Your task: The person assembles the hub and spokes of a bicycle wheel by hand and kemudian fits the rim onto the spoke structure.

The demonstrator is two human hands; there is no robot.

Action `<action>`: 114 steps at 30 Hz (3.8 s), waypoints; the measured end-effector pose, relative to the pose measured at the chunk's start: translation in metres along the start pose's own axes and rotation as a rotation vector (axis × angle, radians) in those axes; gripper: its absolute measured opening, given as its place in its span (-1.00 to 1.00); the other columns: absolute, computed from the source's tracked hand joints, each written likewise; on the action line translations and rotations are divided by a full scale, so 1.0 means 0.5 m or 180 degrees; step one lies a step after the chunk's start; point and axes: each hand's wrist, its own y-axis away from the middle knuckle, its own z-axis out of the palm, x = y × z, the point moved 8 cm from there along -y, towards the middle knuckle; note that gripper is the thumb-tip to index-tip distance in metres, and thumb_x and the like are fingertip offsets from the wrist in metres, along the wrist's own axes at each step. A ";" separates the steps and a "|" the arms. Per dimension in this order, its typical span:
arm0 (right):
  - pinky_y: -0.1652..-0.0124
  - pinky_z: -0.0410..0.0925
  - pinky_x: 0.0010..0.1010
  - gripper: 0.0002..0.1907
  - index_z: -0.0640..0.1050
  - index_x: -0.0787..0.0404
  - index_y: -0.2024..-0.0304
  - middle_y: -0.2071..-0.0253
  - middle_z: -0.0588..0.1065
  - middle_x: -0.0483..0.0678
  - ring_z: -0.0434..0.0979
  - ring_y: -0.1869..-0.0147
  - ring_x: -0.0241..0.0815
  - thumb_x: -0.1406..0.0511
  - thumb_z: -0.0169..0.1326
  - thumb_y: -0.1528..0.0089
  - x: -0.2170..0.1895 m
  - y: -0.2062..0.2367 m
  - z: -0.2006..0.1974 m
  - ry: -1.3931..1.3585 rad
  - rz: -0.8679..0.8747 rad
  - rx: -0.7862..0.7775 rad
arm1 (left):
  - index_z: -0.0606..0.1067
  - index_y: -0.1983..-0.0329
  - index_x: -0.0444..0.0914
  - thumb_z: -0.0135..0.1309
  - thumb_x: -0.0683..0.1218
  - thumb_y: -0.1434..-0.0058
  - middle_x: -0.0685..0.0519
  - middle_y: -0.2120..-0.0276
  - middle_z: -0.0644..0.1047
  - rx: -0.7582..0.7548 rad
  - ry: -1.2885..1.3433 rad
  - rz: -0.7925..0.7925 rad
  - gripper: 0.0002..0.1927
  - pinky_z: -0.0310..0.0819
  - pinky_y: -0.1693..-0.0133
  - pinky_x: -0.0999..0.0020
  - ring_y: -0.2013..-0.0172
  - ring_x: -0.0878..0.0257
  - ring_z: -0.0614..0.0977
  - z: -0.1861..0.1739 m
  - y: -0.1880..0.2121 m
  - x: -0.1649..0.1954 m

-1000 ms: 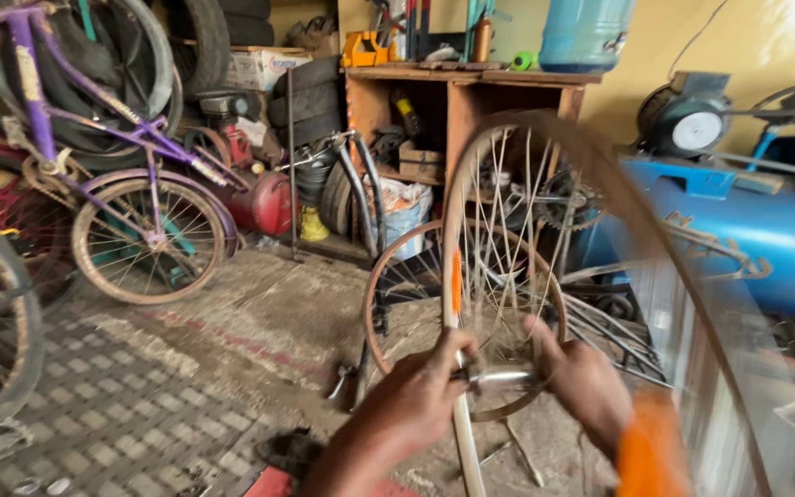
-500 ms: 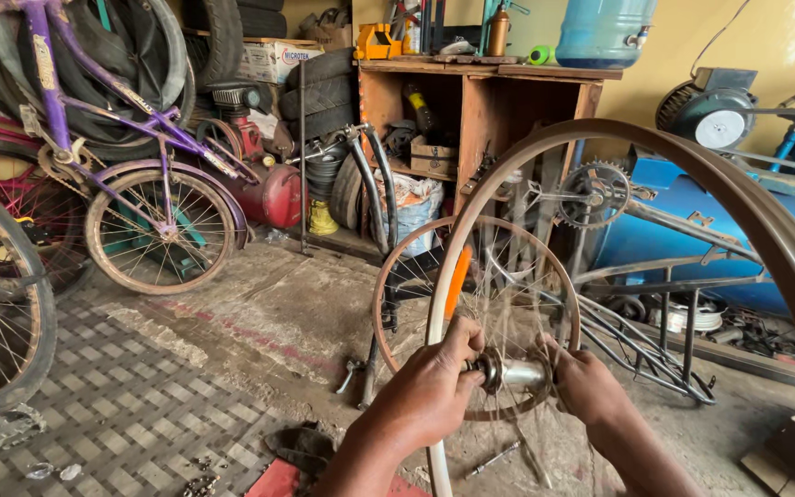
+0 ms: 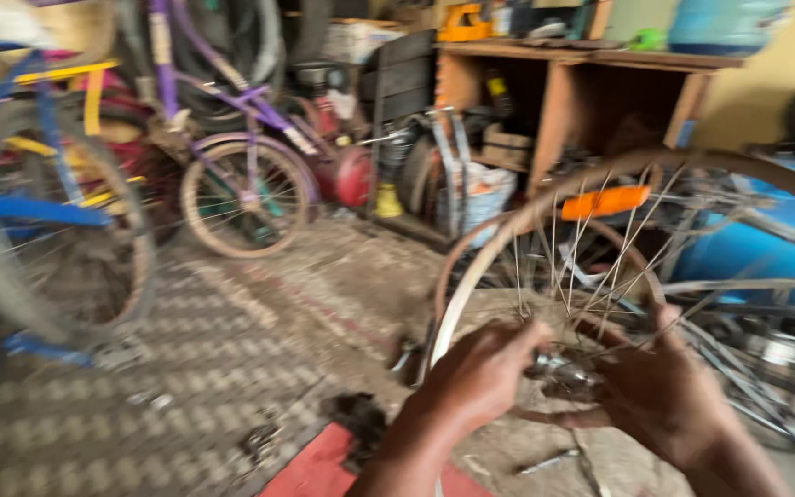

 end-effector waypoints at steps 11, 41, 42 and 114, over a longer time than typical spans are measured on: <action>-0.43 -0.05 0.45 -0.09 -0.07 0.11 -0.60 -0.55 -0.17 0.30 -0.19 -0.62 0.45 -0.32 -0.39 -0.48 0.118 -0.123 0.077 -0.1778 0.0042 -0.1061 | 0.32 -0.08 -0.13 -0.05 -0.30 -0.27 -0.15 0.22 0.62 -0.0242 -0.0045 -0.0400 -0.66 0.55 0.28 0.00 0.19 -0.13 0.68 -0.146 0.092 -0.052; -0.16 0.43 -0.34 -0.46 0.44 0.31 -0.16 -0.14 0.37 0.06 0.48 -0.19 -0.12 0.63 0.07 -0.11 0.859 -0.597 0.335 0.1817 -0.0835 0.1394 | 0.08 -0.51 -0.29 0.21 0.12 -0.19 -0.19 -0.34 0.39 0.2102 0.0019 -0.2422 -0.07 0.32 -0.20 0.20 -0.26 0.06 0.47 -0.567 0.588 -0.315; -0.19 0.44 -0.33 -0.40 0.43 0.30 -0.18 -0.17 0.36 0.07 0.46 -0.23 -0.11 0.66 0.05 -0.08 0.870 -0.601 0.333 0.1948 -0.0827 0.1478 | 0.06 -0.51 -0.27 0.30 0.10 -0.11 -0.21 -0.34 0.36 0.1927 -0.0494 -0.2451 0.01 0.32 -0.18 0.17 -0.24 0.02 0.46 -0.576 0.583 -0.312; 0.46 0.28 -0.43 -0.82 0.57 0.30 0.10 0.42 0.44 -0.07 0.42 0.39 -0.26 0.38 0.14 -0.25 0.937 -0.615 0.141 -0.1090 0.1301 0.0971 | 0.28 -0.50 0.00 0.06 0.03 -0.28 -0.04 -0.20 0.57 0.1398 -0.0985 -0.3809 -0.32 0.44 -0.13 0.16 -0.08 0.12 0.67 -0.611 0.505 -0.420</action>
